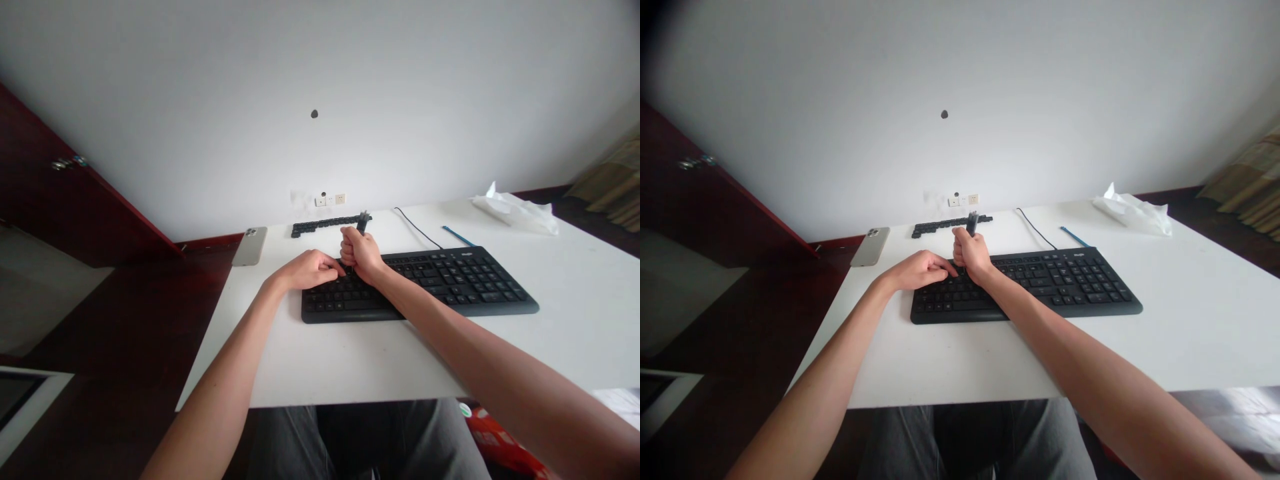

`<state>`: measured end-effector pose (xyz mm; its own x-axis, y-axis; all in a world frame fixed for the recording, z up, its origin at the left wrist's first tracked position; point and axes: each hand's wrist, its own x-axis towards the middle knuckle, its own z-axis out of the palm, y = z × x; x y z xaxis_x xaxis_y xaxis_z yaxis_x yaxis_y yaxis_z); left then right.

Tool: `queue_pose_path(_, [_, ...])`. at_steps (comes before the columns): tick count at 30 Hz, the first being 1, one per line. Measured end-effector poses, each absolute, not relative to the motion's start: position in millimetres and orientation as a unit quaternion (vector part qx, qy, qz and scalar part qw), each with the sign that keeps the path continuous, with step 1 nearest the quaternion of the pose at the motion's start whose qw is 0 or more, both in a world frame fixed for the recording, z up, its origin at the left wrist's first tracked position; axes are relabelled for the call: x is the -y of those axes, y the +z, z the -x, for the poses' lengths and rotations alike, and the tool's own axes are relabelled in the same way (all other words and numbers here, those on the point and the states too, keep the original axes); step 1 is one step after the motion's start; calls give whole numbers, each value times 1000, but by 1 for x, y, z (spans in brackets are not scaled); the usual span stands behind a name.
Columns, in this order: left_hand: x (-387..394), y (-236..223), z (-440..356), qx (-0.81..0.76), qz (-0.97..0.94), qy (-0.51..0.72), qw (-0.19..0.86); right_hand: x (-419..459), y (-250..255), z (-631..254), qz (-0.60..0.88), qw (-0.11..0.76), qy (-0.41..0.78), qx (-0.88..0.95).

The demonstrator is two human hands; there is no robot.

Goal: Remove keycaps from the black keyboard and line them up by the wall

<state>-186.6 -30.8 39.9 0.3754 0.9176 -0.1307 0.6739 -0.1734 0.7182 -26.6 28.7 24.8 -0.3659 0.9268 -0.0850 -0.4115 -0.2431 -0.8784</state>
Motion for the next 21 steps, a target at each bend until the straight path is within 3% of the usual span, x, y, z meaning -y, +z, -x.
queue_pose_path(21, [28,45,192,-515,-733,147,420,-31,11,32,360,508,630,464])
